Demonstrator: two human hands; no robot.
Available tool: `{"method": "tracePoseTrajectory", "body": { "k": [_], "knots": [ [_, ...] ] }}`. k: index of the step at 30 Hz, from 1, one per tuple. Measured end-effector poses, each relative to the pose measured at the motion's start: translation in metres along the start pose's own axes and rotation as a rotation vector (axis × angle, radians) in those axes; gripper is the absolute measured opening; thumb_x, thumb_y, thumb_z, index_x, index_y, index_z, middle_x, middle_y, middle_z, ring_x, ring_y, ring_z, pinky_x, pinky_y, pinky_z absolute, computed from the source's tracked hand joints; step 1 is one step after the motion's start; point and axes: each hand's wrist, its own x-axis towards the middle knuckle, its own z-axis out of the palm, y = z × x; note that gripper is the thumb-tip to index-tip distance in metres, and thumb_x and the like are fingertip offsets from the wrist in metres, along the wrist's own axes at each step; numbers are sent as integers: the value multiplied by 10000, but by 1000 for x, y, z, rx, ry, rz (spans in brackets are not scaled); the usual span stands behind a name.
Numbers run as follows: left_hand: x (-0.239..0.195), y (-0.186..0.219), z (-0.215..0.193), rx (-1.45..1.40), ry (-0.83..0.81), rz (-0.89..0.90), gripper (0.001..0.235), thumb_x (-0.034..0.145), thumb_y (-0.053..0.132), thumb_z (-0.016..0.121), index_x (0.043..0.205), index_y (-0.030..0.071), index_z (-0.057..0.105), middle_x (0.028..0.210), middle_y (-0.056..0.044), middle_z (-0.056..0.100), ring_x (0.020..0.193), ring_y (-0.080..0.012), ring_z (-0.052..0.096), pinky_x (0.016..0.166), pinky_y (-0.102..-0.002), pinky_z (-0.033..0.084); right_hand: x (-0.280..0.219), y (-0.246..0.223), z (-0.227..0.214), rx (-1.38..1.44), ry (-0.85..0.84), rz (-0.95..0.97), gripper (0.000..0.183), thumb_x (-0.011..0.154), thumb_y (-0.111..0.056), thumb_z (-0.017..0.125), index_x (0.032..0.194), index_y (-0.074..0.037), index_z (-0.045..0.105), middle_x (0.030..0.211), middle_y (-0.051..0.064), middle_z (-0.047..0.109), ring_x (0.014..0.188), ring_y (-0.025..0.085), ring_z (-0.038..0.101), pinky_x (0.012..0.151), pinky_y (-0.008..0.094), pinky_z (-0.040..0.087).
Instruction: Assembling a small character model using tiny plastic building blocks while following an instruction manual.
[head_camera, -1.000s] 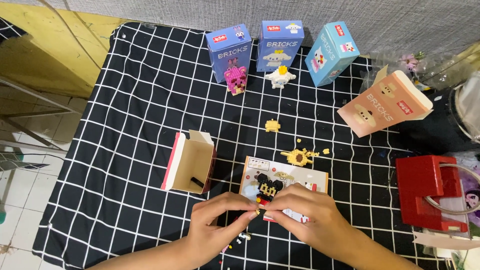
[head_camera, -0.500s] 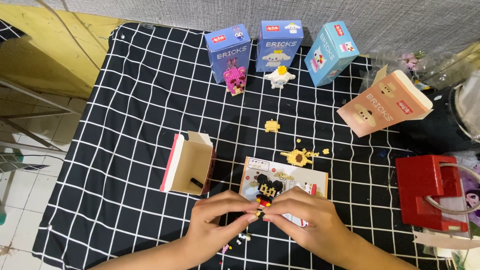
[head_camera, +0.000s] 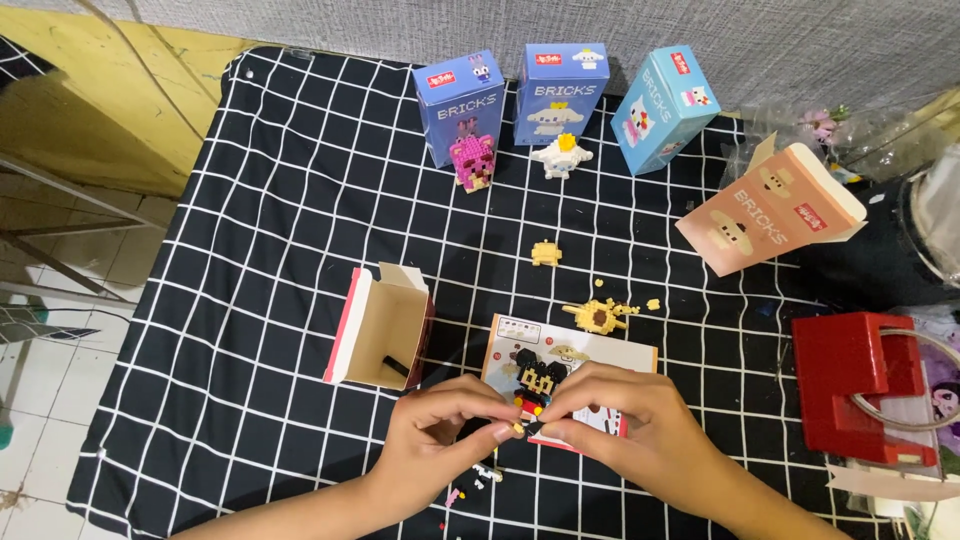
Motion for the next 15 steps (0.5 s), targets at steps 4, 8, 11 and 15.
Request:
{"method": "tracePoseTrajectory", "body": {
  "k": [4, 8, 11, 15],
  "knots": [
    [0, 2, 1, -18, 8, -20, 118, 913, 52, 755, 1026, 43, 785, 933, -117, 777, 886, -210, 741, 828, -298, 613, 0, 5, 3, -34, -5, 34, 61, 839, -125, 803, 896, -143, 816, 855, 20, 792, 770, 122, 763, 733, 234, 595],
    [2, 5, 1, -34, -3, -27, 99, 914, 51, 754, 1008, 41, 784, 912, -112, 789, 882, -207, 758, 843, -308, 626, 0, 5, 4, 24, -12, 143, 46, 823, -143, 825, 865, -143, 843, 853, 20, 809, 792, 123, 760, 754, 241, 583],
    [2, 4, 0, -22, 3, -62, 114, 899, 57, 769, 1010, 43, 789, 924, -115, 795, 892, -210, 762, 837, -307, 626, 3, 3, 3, 35, -30, 128, 58, 832, -136, 813, 883, -130, 841, 857, 28, 809, 801, 127, 766, 772, 247, 587],
    [1, 0, 0, -12, 20, -89, 158, 878, 36, 786, 1035, 44, 786, 978, -113, 794, 935, -196, 754, 865, -296, 623, 2, 4, 4, -21, -10, 159, 50, 827, -149, 821, 867, -151, 851, 843, -5, 817, 776, 100, 740, 679, 233, 522]
  ]
}}
